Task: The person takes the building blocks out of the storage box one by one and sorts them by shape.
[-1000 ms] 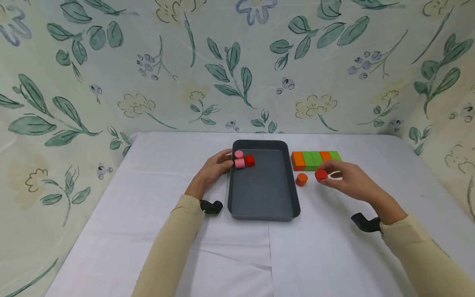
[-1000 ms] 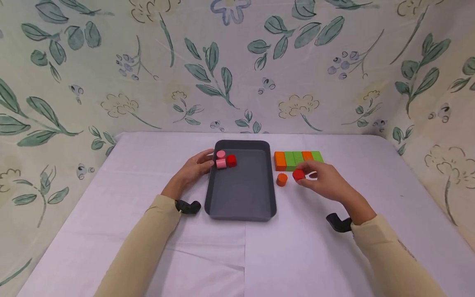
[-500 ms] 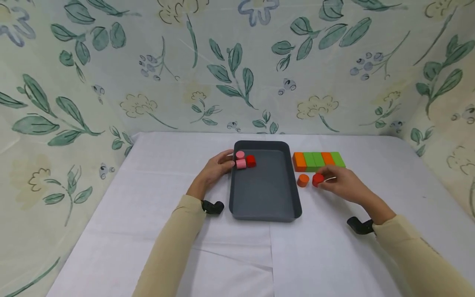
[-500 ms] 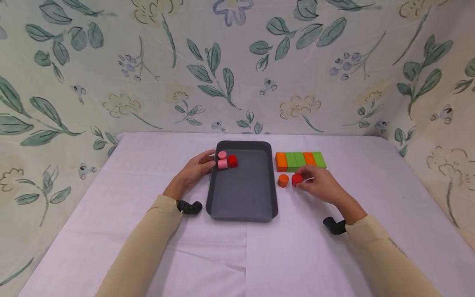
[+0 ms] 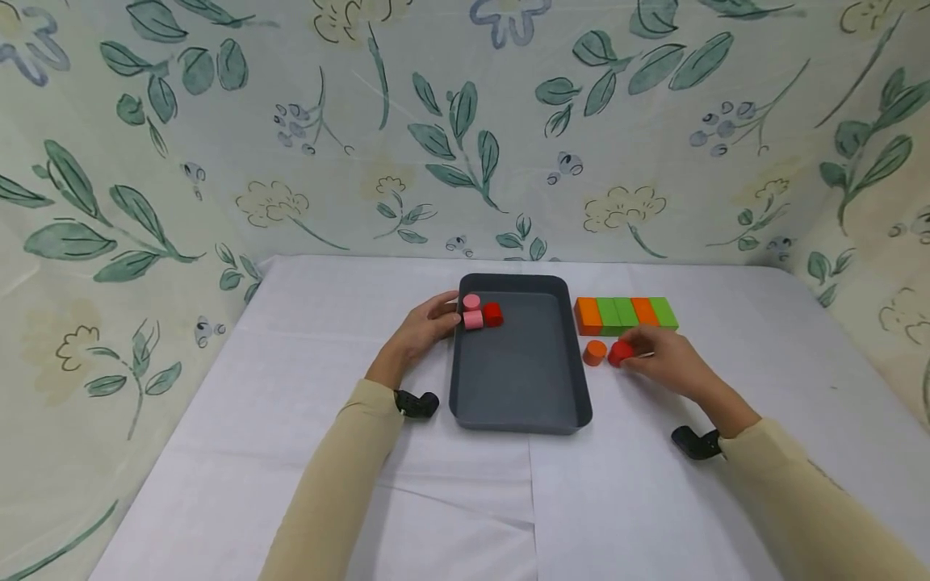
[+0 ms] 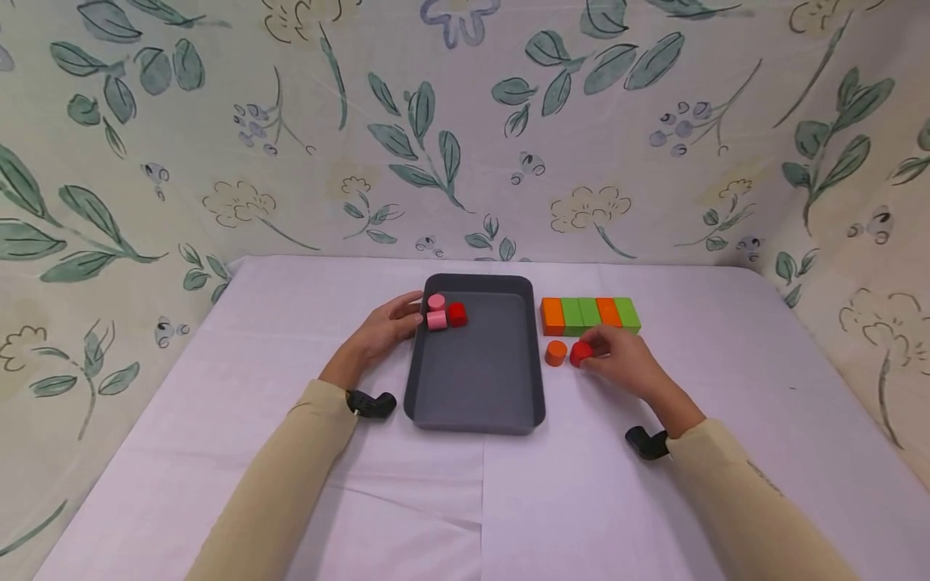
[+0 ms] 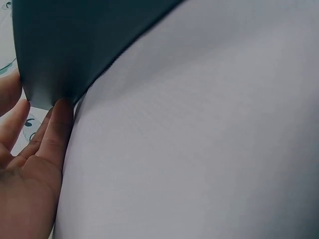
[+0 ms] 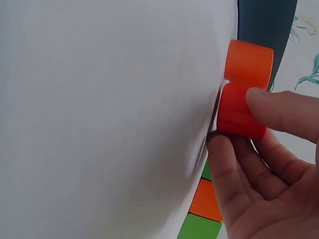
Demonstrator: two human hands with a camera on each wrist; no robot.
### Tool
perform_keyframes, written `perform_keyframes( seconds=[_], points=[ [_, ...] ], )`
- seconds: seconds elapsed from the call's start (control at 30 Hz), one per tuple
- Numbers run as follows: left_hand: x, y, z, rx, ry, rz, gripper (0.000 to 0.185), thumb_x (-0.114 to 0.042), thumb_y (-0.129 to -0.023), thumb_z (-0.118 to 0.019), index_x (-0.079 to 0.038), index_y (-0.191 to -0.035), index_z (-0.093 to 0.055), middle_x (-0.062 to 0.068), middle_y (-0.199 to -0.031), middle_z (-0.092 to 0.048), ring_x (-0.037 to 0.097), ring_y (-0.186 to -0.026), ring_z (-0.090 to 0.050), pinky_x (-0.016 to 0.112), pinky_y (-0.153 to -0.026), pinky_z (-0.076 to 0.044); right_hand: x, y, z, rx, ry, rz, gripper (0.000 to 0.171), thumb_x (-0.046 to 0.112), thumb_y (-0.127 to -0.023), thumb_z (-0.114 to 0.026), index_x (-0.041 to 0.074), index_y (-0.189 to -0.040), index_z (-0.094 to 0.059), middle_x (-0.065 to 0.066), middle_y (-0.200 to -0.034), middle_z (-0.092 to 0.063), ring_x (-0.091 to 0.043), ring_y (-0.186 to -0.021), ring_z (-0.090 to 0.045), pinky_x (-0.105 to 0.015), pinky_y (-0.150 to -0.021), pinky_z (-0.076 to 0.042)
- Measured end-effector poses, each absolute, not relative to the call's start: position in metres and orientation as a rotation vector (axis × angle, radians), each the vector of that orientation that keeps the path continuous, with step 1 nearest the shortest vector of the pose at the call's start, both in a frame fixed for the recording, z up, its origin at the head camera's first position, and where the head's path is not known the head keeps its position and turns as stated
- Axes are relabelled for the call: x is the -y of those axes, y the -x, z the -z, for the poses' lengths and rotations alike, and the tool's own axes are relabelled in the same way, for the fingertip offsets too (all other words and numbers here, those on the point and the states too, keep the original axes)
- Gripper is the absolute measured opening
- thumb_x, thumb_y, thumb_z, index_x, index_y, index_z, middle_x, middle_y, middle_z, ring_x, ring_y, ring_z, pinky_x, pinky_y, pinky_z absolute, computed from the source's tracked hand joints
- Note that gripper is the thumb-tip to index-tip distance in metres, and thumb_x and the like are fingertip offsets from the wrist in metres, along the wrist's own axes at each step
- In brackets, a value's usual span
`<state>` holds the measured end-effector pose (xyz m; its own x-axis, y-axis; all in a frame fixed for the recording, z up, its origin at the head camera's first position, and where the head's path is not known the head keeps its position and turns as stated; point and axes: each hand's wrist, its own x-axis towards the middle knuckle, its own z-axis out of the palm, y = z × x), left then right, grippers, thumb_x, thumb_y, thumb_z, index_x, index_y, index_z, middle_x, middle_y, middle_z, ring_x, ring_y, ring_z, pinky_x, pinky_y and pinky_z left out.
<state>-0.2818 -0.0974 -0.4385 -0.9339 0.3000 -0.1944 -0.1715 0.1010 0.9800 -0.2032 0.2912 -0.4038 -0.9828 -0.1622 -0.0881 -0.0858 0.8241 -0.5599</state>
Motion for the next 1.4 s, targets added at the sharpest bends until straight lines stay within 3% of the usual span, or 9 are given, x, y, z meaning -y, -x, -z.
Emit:
perform_keyframes(
  seconds=[0.97, 1.13, 1.4],
  points=[
    [0.095, 0.281, 0.436, -2.050, -0.123, -1.875, 0.057, -0.016, -0.097, -0.061, -0.024, -0.151, -0.042, 0.011, -0.155, -0.043, 0.029, -0.139, -0.048, 0.043, -0.120, -0.037, -0.288, 0.202, 0.403, -2.828, 0.065, 0.862, 0.042, 0.010, -0.091, -0.067, -0.005, -0.128, -0.055, -0.027, -0.121, -0.061, -0.038, -0.106, -0.058, -0.053, -0.097, -0.054],
    [0.095, 0.280, 0.436, -2.026, -0.129, -1.893, 0.058, -0.014, -0.097, -0.060, -0.023, -0.151, -0.041, 0.012, -0.156, -0.042, 0.029, -0.140, -0.047, 0.043, -0.120, -0.037, -0.287, 0.195, 0.397, -2.884, 0.131, 0.835, 0.049, 0.011, -0.091, -0.067, -0.006, -0.135, -0.050, -0.028, -0.128, -0.057, -0.041, -0.112, -0.058, -0.055, -0.098, -0.053],
    [0.096, 0.280, 0.436, -2.035, -0.136, -1.892, 0.058, -0.013, -0.098, -0.059, -0.021, -0.152, -0.040, 0.013, -0.156, -0.042, 0.030, -0.140, -0.047, 0.044, -0.120, -0.036, -0.280, 0.187, 0.369, -2.928, 0.313, 0.835, 0.047, 0.009, -0.092, -0.066, -0.005, -0.134, -0.052, -0.027, -0.127, -0.060, -0.039, -0.112, -0.060, -0.056, -0.098, -0.053]
  ],
)
